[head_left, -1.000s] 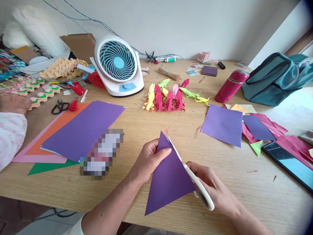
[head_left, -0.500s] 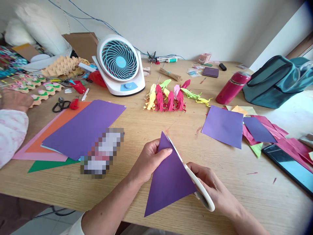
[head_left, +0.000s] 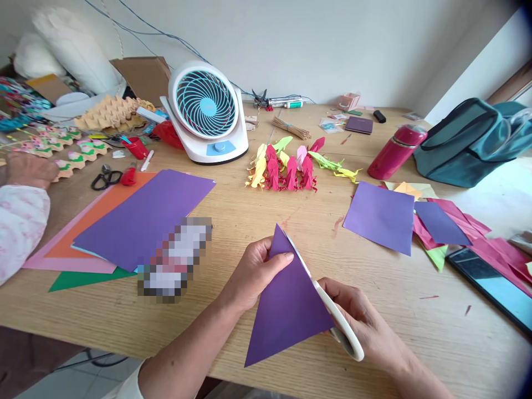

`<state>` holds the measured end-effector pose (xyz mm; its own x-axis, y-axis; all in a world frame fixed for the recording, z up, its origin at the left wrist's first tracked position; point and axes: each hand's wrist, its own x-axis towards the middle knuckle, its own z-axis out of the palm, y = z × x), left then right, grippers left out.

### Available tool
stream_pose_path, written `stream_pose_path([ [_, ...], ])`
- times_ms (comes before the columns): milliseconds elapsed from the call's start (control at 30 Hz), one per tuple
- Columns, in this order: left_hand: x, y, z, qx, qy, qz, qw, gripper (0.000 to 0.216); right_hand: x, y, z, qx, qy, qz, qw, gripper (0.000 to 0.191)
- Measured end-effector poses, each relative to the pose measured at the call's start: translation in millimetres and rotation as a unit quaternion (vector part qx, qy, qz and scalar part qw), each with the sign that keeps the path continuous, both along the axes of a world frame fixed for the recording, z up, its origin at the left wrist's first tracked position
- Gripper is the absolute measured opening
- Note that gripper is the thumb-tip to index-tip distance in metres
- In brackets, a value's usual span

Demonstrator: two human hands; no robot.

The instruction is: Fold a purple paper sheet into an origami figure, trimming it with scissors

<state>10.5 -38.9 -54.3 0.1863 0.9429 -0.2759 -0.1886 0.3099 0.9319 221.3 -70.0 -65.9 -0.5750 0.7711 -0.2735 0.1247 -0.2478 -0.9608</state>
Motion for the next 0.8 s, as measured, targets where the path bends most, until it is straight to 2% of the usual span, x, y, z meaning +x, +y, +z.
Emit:
stream_pose_path([
  [800, 1.7, -3.1, 0.0, -0.014, -0.016, -0.021, 1.000, 0.032, 0.2, 0.3, -1.6, -0.014, 0.031, 0.003, 0.999, 0.041],
])
